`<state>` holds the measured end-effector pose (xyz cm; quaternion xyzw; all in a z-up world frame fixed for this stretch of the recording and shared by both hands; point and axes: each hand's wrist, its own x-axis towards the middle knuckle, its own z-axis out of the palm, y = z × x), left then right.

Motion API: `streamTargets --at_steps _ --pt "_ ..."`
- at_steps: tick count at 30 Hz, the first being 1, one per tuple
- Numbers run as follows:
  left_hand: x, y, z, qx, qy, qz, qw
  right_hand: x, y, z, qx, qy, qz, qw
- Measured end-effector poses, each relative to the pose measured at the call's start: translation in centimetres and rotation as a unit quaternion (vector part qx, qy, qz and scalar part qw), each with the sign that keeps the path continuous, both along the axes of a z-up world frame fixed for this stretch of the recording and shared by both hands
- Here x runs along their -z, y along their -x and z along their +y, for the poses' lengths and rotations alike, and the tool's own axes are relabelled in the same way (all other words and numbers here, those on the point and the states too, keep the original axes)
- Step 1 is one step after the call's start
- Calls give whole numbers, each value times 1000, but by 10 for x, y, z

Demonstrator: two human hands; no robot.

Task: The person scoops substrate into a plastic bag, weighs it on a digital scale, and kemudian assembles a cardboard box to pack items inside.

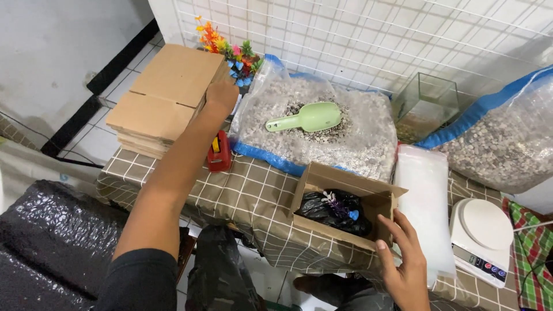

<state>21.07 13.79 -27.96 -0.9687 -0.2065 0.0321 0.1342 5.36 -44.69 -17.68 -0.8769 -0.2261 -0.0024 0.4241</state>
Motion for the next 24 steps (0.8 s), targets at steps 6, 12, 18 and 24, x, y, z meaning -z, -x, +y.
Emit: streamTargets --at_steps 6,12,18,24 --pt "-7 1 -7 -8 34 50 998 5 -1 -2 0 -7 -3 1000" --pt "1 -6 6 6 -1 9 1000 9 -3 -5 -7 1 1 1000" --pt "-26 13 0 27 50 -42 998 10 -3 -5 -14 -2 -15 1000" --pt "-22 10 15 47 73 -33 996 8 -4 -4 -22 -10 -14 1000"
